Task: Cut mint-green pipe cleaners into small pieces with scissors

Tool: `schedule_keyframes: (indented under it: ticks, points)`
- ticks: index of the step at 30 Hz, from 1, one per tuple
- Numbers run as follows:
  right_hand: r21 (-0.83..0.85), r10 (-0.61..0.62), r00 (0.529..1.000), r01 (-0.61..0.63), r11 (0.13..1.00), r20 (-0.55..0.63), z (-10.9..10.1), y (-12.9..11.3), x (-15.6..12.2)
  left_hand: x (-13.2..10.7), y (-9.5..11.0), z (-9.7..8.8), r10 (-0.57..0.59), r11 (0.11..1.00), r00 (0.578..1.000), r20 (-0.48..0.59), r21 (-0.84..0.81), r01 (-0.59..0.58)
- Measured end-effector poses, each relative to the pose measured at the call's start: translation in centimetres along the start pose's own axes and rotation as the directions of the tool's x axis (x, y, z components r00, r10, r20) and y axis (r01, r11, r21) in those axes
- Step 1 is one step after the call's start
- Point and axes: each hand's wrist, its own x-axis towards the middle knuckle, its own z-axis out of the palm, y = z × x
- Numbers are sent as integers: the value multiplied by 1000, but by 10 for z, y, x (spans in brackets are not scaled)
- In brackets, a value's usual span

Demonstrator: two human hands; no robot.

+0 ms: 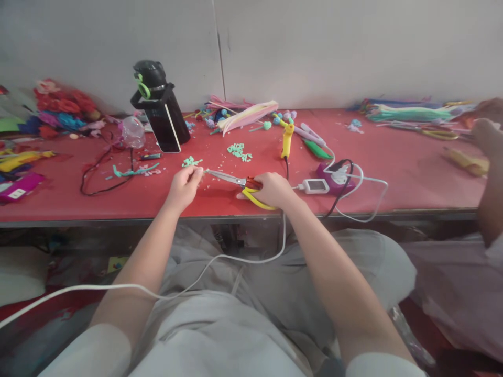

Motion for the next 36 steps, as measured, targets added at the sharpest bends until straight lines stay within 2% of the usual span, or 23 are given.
schedule_keyframes:
  ticks: [15,22,36]
  points:
    - [-1,2,1000,-2,1000,-15,1,2,1,0,-2,1,-10,1000,1000,-17,-14,9]
    - [91,13,1000,-12,996,-5,-1,3,-1,0,-1,1,-21,999,1000,-17,-28,21]
    - [9,16,1000,-16,1000,23,-4,-1,-3,0,-2,0,-5,1000,1000,-18,-20,5]
